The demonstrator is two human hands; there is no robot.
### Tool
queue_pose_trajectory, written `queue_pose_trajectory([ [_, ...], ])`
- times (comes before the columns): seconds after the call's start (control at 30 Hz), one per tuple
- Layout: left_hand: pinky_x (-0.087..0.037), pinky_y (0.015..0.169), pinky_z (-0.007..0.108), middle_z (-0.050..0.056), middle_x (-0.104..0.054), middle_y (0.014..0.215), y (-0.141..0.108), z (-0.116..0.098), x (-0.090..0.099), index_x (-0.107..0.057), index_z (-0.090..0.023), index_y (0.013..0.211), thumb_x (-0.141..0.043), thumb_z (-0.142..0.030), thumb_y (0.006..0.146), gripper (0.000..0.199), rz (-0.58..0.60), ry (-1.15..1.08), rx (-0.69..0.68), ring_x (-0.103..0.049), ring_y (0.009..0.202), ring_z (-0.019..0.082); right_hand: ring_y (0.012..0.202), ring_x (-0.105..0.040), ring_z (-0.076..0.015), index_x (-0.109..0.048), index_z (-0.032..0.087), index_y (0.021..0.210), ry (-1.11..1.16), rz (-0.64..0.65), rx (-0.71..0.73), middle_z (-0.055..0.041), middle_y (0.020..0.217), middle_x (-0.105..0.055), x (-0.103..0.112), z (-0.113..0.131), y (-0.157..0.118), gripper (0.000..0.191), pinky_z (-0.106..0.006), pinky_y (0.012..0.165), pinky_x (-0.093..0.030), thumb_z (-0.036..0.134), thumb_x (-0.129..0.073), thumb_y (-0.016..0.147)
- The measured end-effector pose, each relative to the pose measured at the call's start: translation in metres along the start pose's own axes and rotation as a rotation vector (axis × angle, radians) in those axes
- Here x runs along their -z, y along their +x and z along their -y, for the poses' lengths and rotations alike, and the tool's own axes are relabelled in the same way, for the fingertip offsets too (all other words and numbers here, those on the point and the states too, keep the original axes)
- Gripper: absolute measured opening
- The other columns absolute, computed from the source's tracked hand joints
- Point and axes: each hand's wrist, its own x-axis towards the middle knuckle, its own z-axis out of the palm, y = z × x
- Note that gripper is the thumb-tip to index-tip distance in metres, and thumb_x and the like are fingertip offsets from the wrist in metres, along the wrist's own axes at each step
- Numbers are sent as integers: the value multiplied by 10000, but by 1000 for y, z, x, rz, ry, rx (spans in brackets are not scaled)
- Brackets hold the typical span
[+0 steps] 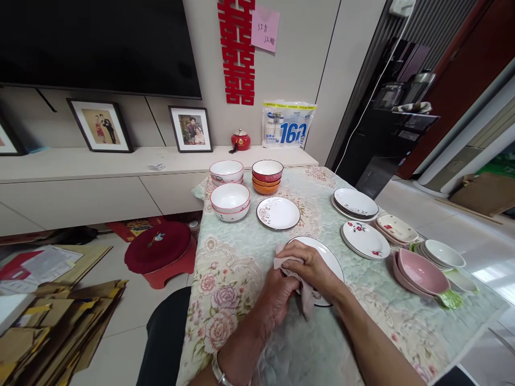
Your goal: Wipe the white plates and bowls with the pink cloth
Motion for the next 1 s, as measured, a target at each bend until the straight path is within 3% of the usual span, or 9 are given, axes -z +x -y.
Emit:
queue_pose_trajectory([
  [0.07,-439,628,253,23,-658,799,-1,-4,-2,-641,-151,990,-557,-4,498,520,8,-14,-15,-591,739,170,916,-604,-178,-698,231,951,-108,-90,-101,-25,958,-652,8,-11,-1,147,-313,844,-465,207,-594,850],
  [0.2,-476,680,284,51,-687,941,-2,-10,-3,-597,-174,1148,-535,6,471,703,-1,-54,62,-613,829,202,921,-550,-247,-676,197,921,-576,-312,-263,-77,900,-639,28,-35,-6,129,-361,807,-423,194,-576,840],
  [0.33,-489,695,298,69,-688,1031,-1,-10,-2,-580,-183,1185,-551,-2,468,740,-21,-62,95,-618,874,219,829,-534,-251,-661,183,916,-889,-400,-352,-109,853,-597,34,-40,-11,146,-331,684,-381,169,-527,860],
  [0.4,-487,688,293,65,-688,1023,0,-9,-2,-586,-184,1176,-555,-5,472,728,-7,-68,88,-618,847,209,811,-544,-238,-646,187,904,-878,-404,-325,-101,849,-603,27,-36,-10,132,-320,674,-378,162,-523,862],
  [0.5,-474,665,276,50,-686,948,0,-8,-2,-600,-175,1152,-552,-4,476,699,22,-77,52,-604,782,185,856,-576,-221,-635,198,922,-663,-352,-201,-78,892,-636,11,-25,-5,124,-318,748,-418,165,-530,865],
  [0.67,-434,604,243,7,-632,775,0,-7,-1,-613,-159,1072,-530,-2,479,619,46,-85,22,-568,695,150,874,-612,-176,-672,227,899,-206,-84,-59,-24,923,-668,7,-6,-5,125,-287,796,-461,171,-582,833],
  [0.77,-429,616,241,6,-633,791,-1,-8,-2,-607,-160,1090,-529,7,476,641,46,-100,19,-572,708,148,853,-614,-163,-694,240,882,-106,49,-50,-12,920,-668,15,-7,-7,117,-277,785,-469,192,-602,828],
  [0.9,-448,673,256,42,-682,887,-2,-10,-4,-604,-155,1127,-541,14,471,680,32,-75,34,-599,802,182,936,-570,-217,-694,218,905,-366,-149,-117,-55,928,-654,21,-25,-4,123,-355,860,-437,213,-602,824],
  [1.0,-460,687,264,61,-702,946,-2,-11,-3,-608,-150,1147,-525,16,454,717,23,-60,48,-613,845,202,1026,-525,-256,-689,200,900,-527,-291,-171,-95,1049,-628,27,-39,-2,128,-395,900,-405,231,-607,806],
])
